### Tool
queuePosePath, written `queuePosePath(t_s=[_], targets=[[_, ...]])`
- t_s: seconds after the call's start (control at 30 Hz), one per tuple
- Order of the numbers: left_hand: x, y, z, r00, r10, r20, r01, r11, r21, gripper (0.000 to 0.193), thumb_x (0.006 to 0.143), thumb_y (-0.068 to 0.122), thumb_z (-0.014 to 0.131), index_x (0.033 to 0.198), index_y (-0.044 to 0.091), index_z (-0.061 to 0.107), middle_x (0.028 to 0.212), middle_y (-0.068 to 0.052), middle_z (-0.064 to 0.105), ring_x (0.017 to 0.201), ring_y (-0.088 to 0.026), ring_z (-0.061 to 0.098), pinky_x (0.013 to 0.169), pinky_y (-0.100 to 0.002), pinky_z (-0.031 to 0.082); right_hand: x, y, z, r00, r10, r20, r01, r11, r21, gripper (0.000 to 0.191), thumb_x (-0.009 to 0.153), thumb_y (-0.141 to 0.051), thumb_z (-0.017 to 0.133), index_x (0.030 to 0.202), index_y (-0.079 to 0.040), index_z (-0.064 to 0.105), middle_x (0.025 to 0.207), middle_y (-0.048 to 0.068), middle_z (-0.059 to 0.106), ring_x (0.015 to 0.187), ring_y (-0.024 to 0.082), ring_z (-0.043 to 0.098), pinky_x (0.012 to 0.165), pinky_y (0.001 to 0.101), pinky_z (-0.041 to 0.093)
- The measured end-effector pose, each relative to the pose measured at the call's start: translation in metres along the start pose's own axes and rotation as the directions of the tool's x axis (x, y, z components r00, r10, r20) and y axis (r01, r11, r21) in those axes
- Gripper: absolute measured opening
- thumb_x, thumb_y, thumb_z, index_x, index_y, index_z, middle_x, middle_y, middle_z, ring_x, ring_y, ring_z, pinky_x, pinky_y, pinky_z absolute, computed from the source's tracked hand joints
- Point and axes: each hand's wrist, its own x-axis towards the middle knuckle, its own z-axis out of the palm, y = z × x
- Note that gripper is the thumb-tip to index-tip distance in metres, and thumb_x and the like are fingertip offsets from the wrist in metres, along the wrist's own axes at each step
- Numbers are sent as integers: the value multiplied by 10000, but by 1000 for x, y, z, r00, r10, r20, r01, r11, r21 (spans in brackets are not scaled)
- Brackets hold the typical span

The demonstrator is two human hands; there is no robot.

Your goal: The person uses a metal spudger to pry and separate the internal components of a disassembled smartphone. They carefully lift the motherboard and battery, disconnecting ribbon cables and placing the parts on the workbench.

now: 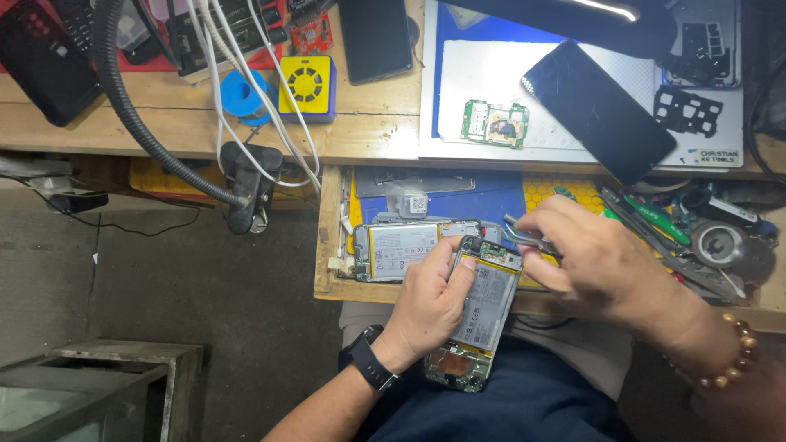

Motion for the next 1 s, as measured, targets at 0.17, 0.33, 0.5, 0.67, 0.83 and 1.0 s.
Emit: queuePosePath(t_s=[0.17,0.33,0.5,0.67,0.83,1.0], targets=[[1,-1,-1,1000,23,13,-22,999,-31,278,1059,196,509,1239,17,622,889,-82,773,783,-107,736,698,-297,572,-8,-6,-6,1000,26,-13,-24,991,129,231,840,-70,710,1053,4,660,914,128,670,742,266,698,636,368,565],[0,2,0,999,-44,-14,44,999,4,283,1039,202,528,1222,19,642,766,-83,739,663,-101,666,610,-297,524,-13,-22,2,987,-107,-121,109,994,12,273,848,-50,732,1110,11,687,967,135,704,775,272,716,645,355,573],[1,3,0,998,-53,-29,53,998,24,284,1028,198,536,1221,21,646,733,-83,722,626,-93,640,585,-297,513,-14,-30,7,989,-101,-109,100,995,-14,264,819,-46,749,1074,8,704,925,128,717,726,279,718,605,361,568],[1,1,1,999,-36,-36,36,999,24,285,1024,193,542,1219,13,647,746,-91,727,642,-99,652,599,-302,526,-15,-32,13,984,-119,-131,112,992,-65,274,773,-24,762,1042,6,719,928,126,726,715,277,717,590,373,558],[0,1,1,999,-37,-37,38,999,19,291,1021,192,538,1222,12,645,762,-106,736,657,-119,673,615,-310,537,-16,-33,16,980,-150,-134,137,986,-99,325,734,-7,755,1056,12,717,948,137,723,755,283,727,645,381,578],[0,2,0,999,-13,-37,14,1000,17,286,1027,189,535,1222,9,642,802,-109,752,706,-128,716,647,-303,556,-15,-32,17,980,-145,-139,132,987,-94,312,739,-4,761,1047,12,713,952,135,724,773,284,732,663,377,585]])
